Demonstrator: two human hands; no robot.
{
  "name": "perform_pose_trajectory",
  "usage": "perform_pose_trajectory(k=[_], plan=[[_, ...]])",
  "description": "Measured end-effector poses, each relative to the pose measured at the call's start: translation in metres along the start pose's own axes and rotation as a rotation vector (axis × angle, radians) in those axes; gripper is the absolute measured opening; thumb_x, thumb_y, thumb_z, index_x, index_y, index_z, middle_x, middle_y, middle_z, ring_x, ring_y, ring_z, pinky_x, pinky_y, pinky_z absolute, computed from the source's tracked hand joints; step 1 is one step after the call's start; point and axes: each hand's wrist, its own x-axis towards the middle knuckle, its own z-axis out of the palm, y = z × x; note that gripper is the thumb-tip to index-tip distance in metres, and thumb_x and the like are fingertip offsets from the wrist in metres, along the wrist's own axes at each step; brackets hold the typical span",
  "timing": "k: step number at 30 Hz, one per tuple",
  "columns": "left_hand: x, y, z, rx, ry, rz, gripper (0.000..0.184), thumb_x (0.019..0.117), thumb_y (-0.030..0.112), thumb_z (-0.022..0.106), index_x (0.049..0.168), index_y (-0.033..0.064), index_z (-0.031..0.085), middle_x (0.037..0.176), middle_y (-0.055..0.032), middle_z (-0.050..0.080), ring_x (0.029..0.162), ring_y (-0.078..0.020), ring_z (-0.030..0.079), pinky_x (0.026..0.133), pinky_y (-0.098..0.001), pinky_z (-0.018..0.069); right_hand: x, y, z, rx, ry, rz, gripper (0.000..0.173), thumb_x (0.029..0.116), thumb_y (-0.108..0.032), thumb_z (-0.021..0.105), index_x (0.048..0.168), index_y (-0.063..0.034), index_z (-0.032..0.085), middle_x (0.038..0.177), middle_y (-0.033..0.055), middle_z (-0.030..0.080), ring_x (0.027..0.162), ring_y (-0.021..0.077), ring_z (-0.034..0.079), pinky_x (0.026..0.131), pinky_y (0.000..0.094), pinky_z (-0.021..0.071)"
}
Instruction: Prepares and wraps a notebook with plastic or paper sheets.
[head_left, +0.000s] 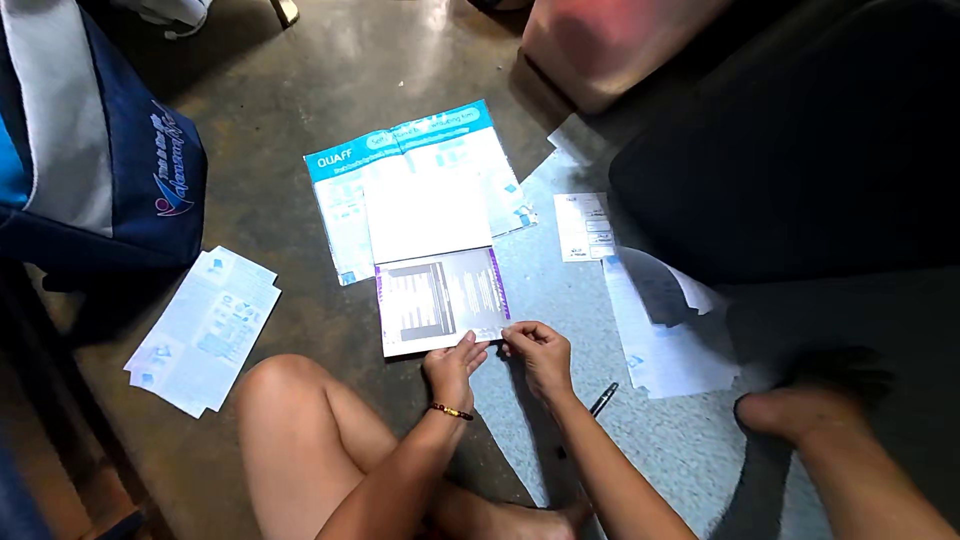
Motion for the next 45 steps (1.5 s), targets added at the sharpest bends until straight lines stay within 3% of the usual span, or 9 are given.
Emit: perform_pose_trajectory(k=[4, 14, 22, 25, 32, 36, 39, 42, 45], plan=[[0.002, 0.001, -0.002, -0.002, 0.012, -0.012, 0.022, 0.0964, -0.003, 0.065, 0.114, -0.0108, 0.056, 0.09, -0.0176, 0.073, 0.071, -0.0181, 0.074, 0.067, -0.0277, 0.0614, 0.004, -0.002, -0.001, 0.076, -0.005, 0.047, 0.055, 0.081, 0.019, 0.065, 0.132, 0.0072, 0.05, 0.066, 0.001, 0.068, 0.053, 0.009, 0.065, 0.052, 0.0229, 0.0568], [-0.001, 0.008, -0.017, -0.013, 0.02, -0.025, 0.028, 0.1077, 0.018, 0.053, 0.115, -0.0096, 0.055, 0.087, -0.0175, 0.073, 0.073, -0.0187, 0.074, 0.068, -0.0294, 0.0608, -0.002, 0.002, 0.005, 0.02, -0.014, -0.006, 0.037, 0.0876, 0.017, 0.058, 0.121, 0.0034, 0.049, 0.065, -0.0027, 0.066, 0.049, 0.0061, 0.062, 0.048, 0.021, 0.0546], [-0.005, 0.038, -0.048, -0.086, 0.191, 0.173, 0.017, 0.0961, 0.0, 0.067, 0.106, -0.0097, 0.058, 0.089, -0.015, 0.069, 0.072, -0.0153, 0.07, 0.07, -0.0276, 0.0603, -0.001, 0.0, 0.005, 0.014, 0.011, -0.024, 0.034, 0.0872, 0.017, 0.059, 0.113, -0.0018, 0.048, 0.061, -0.0055, 0.064, 0.046, 0.0044, 0.061, 0.045, 0.0198, 0.0533], [-0.001, 0.046, -0.058, -0.086, 0.183, 0.167, 0.019, 0.102, 0.007, 0.061, 0.11, -0.0093, 0.058, 0.089, -0.0156, 0.069, 0.071, -0.0161, 0.07, 0.069, -0.0279, 0.06, 0.002, 0.001, 0.005, 0.013, 0.039, -0.031, 0.031, 0.0882, 0.017, 0.059, 0.111, -0.0022, 0.048, 0.061, -0.0055, 0.063, 0.046, 0.0044, 0.06, 0.045, 0.0199, 0.0535], [0.005, 0.036, -0.058, -0.063, 0.11, 0.137, 0.025, 0.1069, 0.015, 0.054, 0.114, -0.0079, 0.058, 0.089, -0.0161, 0.072, 0.073, -0.0181, 0.073, 0.069, -0.0297, 0.0611, -0.028, 0.011, 0.032, 0.304, 0.149, 0.106, 0.017, 0.1069, -0.007, 0.047, 0.121, 0.0017, 0.047, 0.08, 0.0053, 0.07, 0.066, 0.0136, 0.072, 0.062, 0.0275, 0.0621], [0.005, 0.034, -0.058, -0.027, 0.09, 0.114, 0.029, 0.1075, 0.018, 0.053, 0.117, -0.008, 0.059, 0.091, -0.0182, 0.073, 0.075, -0.0199, 0.074, 0.069, -0.0299, 0.0612, -0.042, 0.018, 0.056, 0.362, 0.144, 0.142, 0.026, 0.0965, 0.01, 0.055, 0.12, 0.0035, 0.047, 0.082, 0.009, 0.072, 0.069, 0.0171, 0.074, 0.066, 0.0298, 0.0637], [0.003, 0.03, -0.061, 0.183, 0.175, 0.356, 0.031, 0.099, 0.005, 0.065, 0.125, -0.0075, 0.055, 0.1, -0.0172, 0.067, 0.072, -0.0163, 0.07, 0.063, -0.0275, 0.0591, -0.04, 0.016, 0.063, 0.333, 0.216, 0.178, 0.035, 0.0902, 0.018, 0.06, 0.119, 0.0043, 0.045, 0.076, 0.0101, 0.069, 0.06, 0.0171, 0.071, 0.058, 0.0291, 0.0622], [-0.001, 0.035, -0.069, 0.767, 0.215, 0.82, 0.058, 0.0801, 0.005, 0.081, 0.129, -0.011, 0.056, 0.13, -0.0289, 0.056, 0.113, -0.0346, 0.058, 0.095, -0.045, 0.0488, -0.037, 0.013, 0.061, 0.122, 0.324, 0.101, 0.061, 0.0818, 0.017, 0.071, 0.129, 0.0039, 0.035, 0.065, 0.004, 0.057, 0.044, 0.0082, 0.056, 0.043, 0.0223, 0.0503], [-0.003, 0.052, -0.058, 1.254, -0.103, 0.918, 0.037, 0.0823, 0.009, 0.079, 0.117, -0.0002, 0.072, 0.126, -0.0265, 0.063, 0.121, -0.0459, 0.056, 0.102, -0.0595, 0.0431, -0.035, 0.018, 0.048, -0.401, 0.383, -0.232, 0.082, 0.0713, -0.001, 0.085, 0.136, 0.0144, 0.037, 0.092, 0.0087, 0.051, 0.073, 0.0095, 0.048, 0.067, 0.0241, 0.0437]])
